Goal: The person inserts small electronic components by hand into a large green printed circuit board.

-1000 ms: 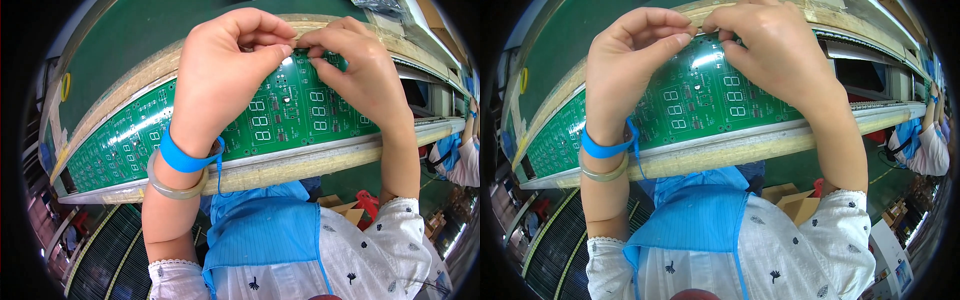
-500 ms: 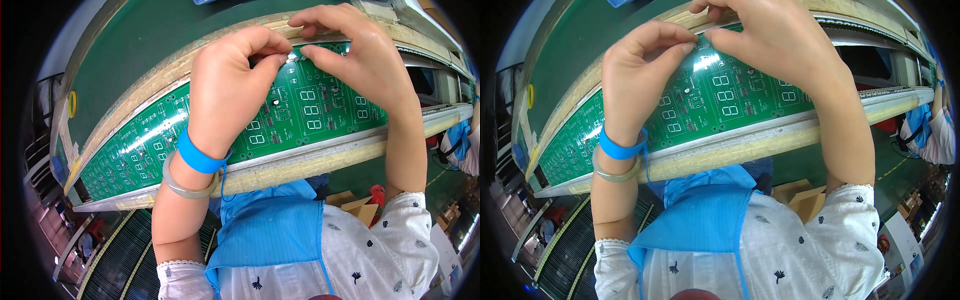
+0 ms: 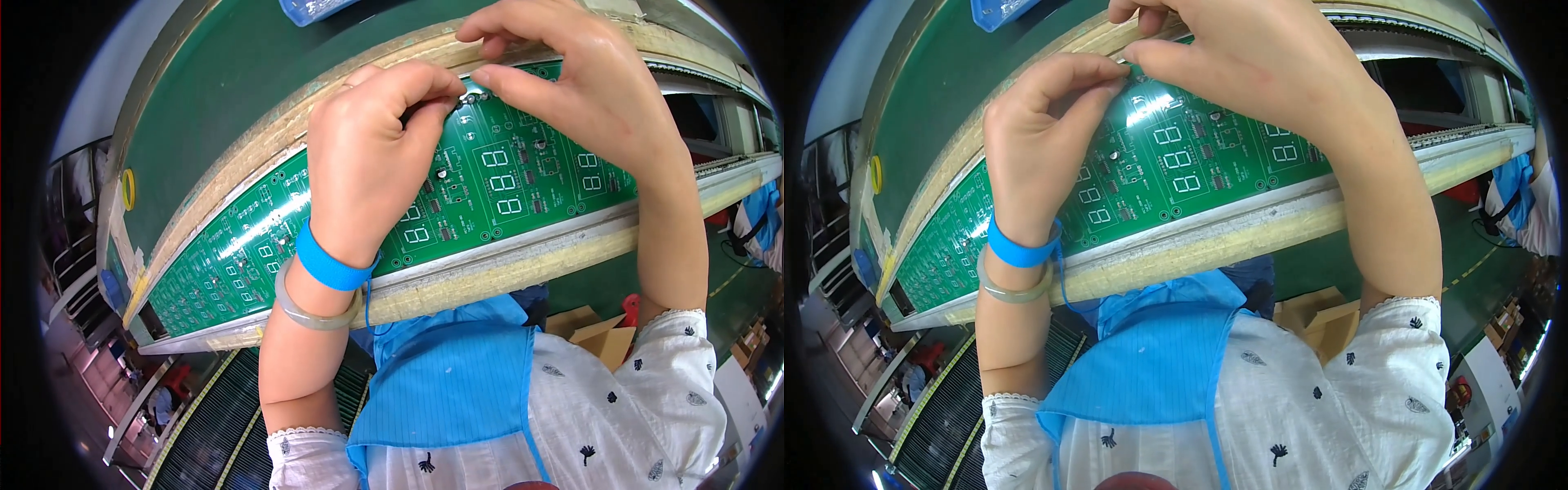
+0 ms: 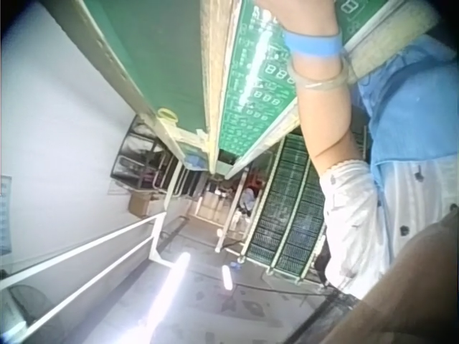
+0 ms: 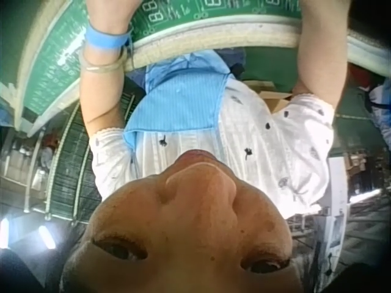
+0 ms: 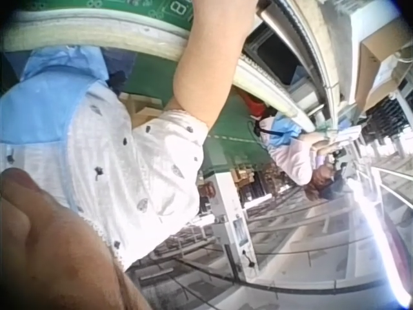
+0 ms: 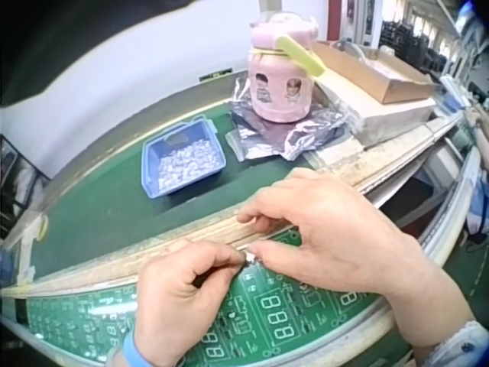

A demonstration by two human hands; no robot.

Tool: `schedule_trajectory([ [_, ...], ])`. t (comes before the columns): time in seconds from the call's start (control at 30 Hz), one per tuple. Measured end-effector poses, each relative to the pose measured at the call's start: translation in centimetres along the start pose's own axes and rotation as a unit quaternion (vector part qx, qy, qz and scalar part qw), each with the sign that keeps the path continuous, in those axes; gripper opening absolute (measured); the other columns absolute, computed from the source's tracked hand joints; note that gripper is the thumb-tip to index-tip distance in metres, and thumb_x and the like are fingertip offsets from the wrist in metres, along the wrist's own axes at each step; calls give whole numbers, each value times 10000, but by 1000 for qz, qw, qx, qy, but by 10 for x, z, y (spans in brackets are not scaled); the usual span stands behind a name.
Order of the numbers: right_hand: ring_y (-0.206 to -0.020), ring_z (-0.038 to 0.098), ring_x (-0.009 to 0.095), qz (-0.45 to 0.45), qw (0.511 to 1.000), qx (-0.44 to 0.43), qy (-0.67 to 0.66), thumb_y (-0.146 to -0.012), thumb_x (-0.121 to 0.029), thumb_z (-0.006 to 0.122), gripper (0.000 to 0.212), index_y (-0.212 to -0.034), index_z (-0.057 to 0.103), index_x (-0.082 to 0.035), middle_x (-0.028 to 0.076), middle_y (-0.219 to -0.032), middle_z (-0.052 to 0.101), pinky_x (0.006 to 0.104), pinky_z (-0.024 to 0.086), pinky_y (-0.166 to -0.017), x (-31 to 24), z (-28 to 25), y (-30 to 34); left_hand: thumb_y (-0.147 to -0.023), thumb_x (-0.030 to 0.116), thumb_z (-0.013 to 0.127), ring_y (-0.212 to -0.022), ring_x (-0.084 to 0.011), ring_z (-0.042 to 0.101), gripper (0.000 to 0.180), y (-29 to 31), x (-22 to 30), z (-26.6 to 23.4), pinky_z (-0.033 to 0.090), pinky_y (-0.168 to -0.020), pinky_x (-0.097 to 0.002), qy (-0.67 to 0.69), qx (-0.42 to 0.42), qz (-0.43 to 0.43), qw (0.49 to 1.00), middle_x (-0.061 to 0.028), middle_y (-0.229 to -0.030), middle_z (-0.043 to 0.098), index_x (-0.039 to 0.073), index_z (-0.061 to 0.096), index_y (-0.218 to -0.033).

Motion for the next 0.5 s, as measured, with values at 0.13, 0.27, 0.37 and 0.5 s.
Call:
schedule_trajectory([
  [0.13, -904, 639, 296, -2, 1000, 3, -8, -841, -183, 727, 279, -1053, 702, -4, 123, -914, 718, 392, 504, -851, 0, 0, 0, -826, 27, 720, -777, -259, 700, 127, 2, 3, 0, 563, -701, -355, -13, 9, 9, 1000, -76, -830, 745, 93, 769, -923],
  [0.27, -902, 641, 296, 13, 1000, -1, -3, -841, -183, 727, 284, -1059, 702, -3, 122, -915, 722, 391, 504, -854, -1, -1, -1, -821, 21, 727, -772, -253, 697, 121, 2, 1, 1, 564, -694, -351, -16, 20, 24, 999, -66, -831, 748, 97, 768, -906],
  [0.37, -904, 642, 292, 11, 1000, 1, -3, -846, -188, 729, 288, -1065, 702, -3, 121, -916, 724, 391, 505, -856, -1, -1, 0, -820, 22, 730, -772, -250, 697, 116, 3, 1, 1, 564, -696, -350, -20, 23, 34, 999, -62, -835, 751, 96, 768, -900],
  [0.5, -911, 646, 278, 40, 999, -6, -9, -860, -201, 731, 295, -1078, 702, -5, 112, -912, 727, 388, 505, -862, -2, -1, -1, -856, -66, 717, -898, -161, 735, 161, 4, 4, -2, 580, -807, -272, -58, -27, 25, 998, -100, -975, 764, -5, 766, -997],
])
Point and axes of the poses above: each hand's wrist, its own y-axis away from the middle knuckle, its own z-axis out of the palm, x = y × z, the point moved 3 cm from there along -y, towards the middle knuckle
